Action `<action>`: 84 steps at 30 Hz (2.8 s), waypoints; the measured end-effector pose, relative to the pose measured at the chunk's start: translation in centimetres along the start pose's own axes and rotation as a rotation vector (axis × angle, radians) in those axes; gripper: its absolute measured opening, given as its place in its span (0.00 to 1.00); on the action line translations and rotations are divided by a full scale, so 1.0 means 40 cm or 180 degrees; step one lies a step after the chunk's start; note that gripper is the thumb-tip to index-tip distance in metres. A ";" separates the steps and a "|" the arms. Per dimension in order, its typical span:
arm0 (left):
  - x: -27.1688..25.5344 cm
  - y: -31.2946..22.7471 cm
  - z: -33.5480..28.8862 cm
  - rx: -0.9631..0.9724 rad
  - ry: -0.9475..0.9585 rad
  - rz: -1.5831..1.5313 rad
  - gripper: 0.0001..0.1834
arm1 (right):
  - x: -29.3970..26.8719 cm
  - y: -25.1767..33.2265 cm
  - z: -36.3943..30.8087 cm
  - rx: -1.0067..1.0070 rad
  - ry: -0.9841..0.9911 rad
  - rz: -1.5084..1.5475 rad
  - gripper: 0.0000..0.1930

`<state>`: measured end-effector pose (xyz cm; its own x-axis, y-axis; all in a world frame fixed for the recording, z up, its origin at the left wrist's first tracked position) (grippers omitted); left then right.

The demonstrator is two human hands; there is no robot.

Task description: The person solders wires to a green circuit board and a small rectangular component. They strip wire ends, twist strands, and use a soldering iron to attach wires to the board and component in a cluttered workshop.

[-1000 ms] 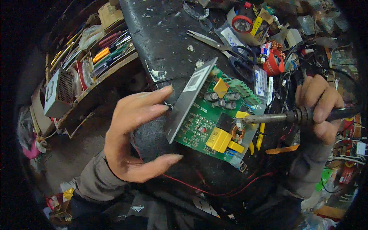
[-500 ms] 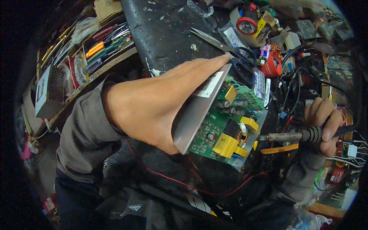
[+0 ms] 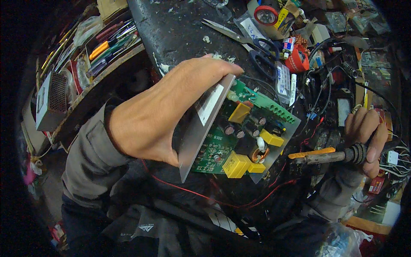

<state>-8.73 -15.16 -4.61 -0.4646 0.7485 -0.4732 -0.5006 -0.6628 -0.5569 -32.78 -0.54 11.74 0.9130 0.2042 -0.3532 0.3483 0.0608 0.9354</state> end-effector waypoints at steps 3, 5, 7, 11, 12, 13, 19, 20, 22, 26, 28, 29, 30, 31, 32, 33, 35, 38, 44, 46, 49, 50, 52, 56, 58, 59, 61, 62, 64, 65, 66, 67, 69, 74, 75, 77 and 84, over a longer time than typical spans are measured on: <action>0.001 -0.001 0.001 0.0064 -0.0028 0.0018 0.66 | 0.007 0.000 0.004 -0.0050 0.0020 -0.0010 0.13; 0.002 0.001 -0.003 0.0064 0.0009 0.0068 0.66 | 0.013 0.002 0.006 -0.0073 0.0036 -0.0082 0.13; 0.004 0.009 -0.005 0.0067 0.0062 0.0021 0.67 | 0.016 0.003 0.013 -0.0031 -0.0010 -0.0185 0.13; 0.005 0.033 0.016 0.0120 -0.0080 -0.0426 0.68 | 0.022 -0.011 0.035 0.0025 -0.0307 0.0037 0.14; 0.006 0.041 0.022 -0.0007 0.0018 -0.0467 0.69 | 0.019 -0.017 0.041 0.0005 -0.0604 -0.0011 0.16; 0.005 0.048 0.029 -0.0130 0.0129 -0.0505 0.70 | 0.016 -0.024 0.047 0.0087 -0.0982 -0.0285 0.18; -0.010 0.055 0.034 -0.0449 0.0680 -0.0492 0.85 | 0.002 -0.068 0.081 0.0815 -0.1971 -0.0236 0.17; -0.019 0.049 0.033 -0.0369 0.0503 -0.0511 0.85 | -0.001 -0.070 0.088 0.0776 -0.1900 -0.0303 0.15; -0.035 0.036 0.031 -0.0327 0.0200 -0.0509 0.85 | -0.009 -0.080 0.099 0.0720 -0.1566 0.0053 0.12; -0.055 -0.074 0.037 0.0168 -0.0683 0.0253 0.55 | -0.008 -0.099 0.106 0.0194 -0.0685 -0.0182 0.11; -0.041 -0.144 0.046 0.0150 -0.0631 0.0766 0.36 | -0.006 -0.115 0.100 0.0101 -0.0596 -0.0347 0.12; -0.027 -0.172 0.047 -0.0157 -0.0590 0.1377 0.24 | -0.005 -0.122 0.099 0.0068 -0.0561 -0.0404 0.12; -0.005 -0.191 0.047 -0.0517 -0.0592 0.1560 0.19 | 0.000 -0.128 0.098 0.0037 -0.0531 -0.0464 0.12; 0.011 -0.199 0.048 -0.0720 -0.0573 0.1597 0.17 | 0.002 -0.132 0.097 0.0007 -0.0507 -0.0530 0.12; 0.025 -0.202 0.049 -0.0905 -0.0523 0.1693 0.16 | 0.008 -0.135 0.096 -0.0018 -0.0491 -0.0594 0.12; 0.035 -0.202 0.051 -0.0915 -0.0571 0.1757 0.16 | 0.009 -0.136 0.097 -0.0041 -0.0475 -0.0657 0.12; 0.051 -0.188 0.054 -0.1074 -0.0556 0.1934 0.17 | 0.018 -0.139 0.097 -0.0056 -0.0447 -0.0774 0.12; 0.056 -0.180 0.059 -0.0999 -0.0796 0.1777 0.17 | 0.028 -0.146 0.098 -0.0073 -0.0439 -0.0912 0.12; 0.051 -0.179 0.060 -0.1034 -0.0729 0.1672 0.17 | 0.047 -0.163 0.102 -0.0074 -0.0422 -0.1066 0.13; 0.050 -0.180 0.060 -0.1018 -0.0710 0.1686 0.17 | 0.050 -0.165 0.104 -0.0074 -0.0423 -0.1108 0.13; 0.049 -0.179 0.061 -0.1001 -0.0712 0.1695 0.17 | 0.055 -0.166 0.105 -0.0078 -0.0422 -0.1139 0.13; 0.050 -0.179 0.061 -0.0988 -0.0703 0.1704 0.17 | 0.057 -0.167 0.104 -0.0074 -0.0417 -0.1141 0.13; 0.049 -0.179 0.062 -0.0963 -0.0751 0.1671 0.17 | 0.059 -0.169 0.105 -0.0087 -0.0417 -0.1148 0.13; 0.050 -0.179 0.063 -0.0980 -0.0643 0.1729 0.17 | 0.061 -0.171 0.105 -0.0083 -0.0424 -0.1183 0.14; 0.049 -0.179 0.063 -0.0966 -0.0692 0.1666 0.18 | 0.063 -0.172 0.105 -0.0071 -0.0423 -0.1196 0.14; 0.050 -0.178 0.062 -0.0993 -0.0668 0.1673 0.18 | 0.063 -0.173 0.106 -0.0077 -0.0421 -0.1197 0.14; 0.049 -0.177 0.061 -0.0989 -0.0688 0.1639 0.18 | 0.063 -0.174 0.108 -0.0082 -0.0420 -0.1208 0.14; 0.050 -0.176 0.060 -0.1007 -0.0639 0.1691 0.18 | 0.064 -0.175 0.108 -0.0076 -0.0418 -0.1211 0.14; 0.049 -0.175 0.059 -0.1012 -0.0745 0.1603 0.18 | 0.062 -0.176 0.110 -0.0076 -0.0421 -0.1219 0.14; 0.051 -0.174 0.059 -0.1000 -0.0715 0.1626 0.18 | 0.062 -0.176 0.110 -0.0074 -0.0421 -0.1211 0.14; 0.049 -0.175 0.059 -0.0997 -0.0732 0.1614 0.18 | 0.061 -0.176 0.110 -0.0067 -0.0423 -0.1212 0.15; 0.049 -0.175 0.060 -0.0975 -0.0690 0.1641 0.18 | 0.060 -0.177 0.111 -0.0067 -0.0413 -0.1219 0.15; 0.048 -0.177 0.062 -0.0966 -0.0678 0.1660 0.18 | 0.059 -0.177 0.113 -0.0067 -0.0406 -0.1228 0.15; 0.047 -0.177 0.064 -0.0986 -0.0607 0.1691 0.18 | 0.057 -0.181 0.114 -0.0060 -0.0399 -0.1239 0.15; 0.047 -0.177 0.065 -0.0922 -0.0616 0.1685 0.18 | 0.058 -0.182 0.114 -0.0052 -0.0389 -0.1240 0.15; 0.048 -0.176 0.066 -0.0796 -0.0573 0.1778 0.18 | 0.058 -0.184 0.114 -0.0050 -0.0397 -0.1238 0.16; 0.044 -0.173 0.064 -0.0691 -0.0529 0.1765 0.17 | 0.061 -0.192 0.114 -0.0043 -0.0385 -0.1226 0.16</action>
<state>-7.93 -9.32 0.17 -0.7294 0.2689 -0.6290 -0.0001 -0.9196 -0.3929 -32.26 -4.98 3.64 0.7349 0.0476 -0.6765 0.6678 0.1234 0.7341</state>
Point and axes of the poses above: each hand's wrist, its own z-axis towards the middle knuckle, its own x-axis out of the palm, y = z × x, the point moved 4 cm from there along z, towards the middle knuckle, and after that the axes turned 12 degrees about x, right-handed, at the moved point
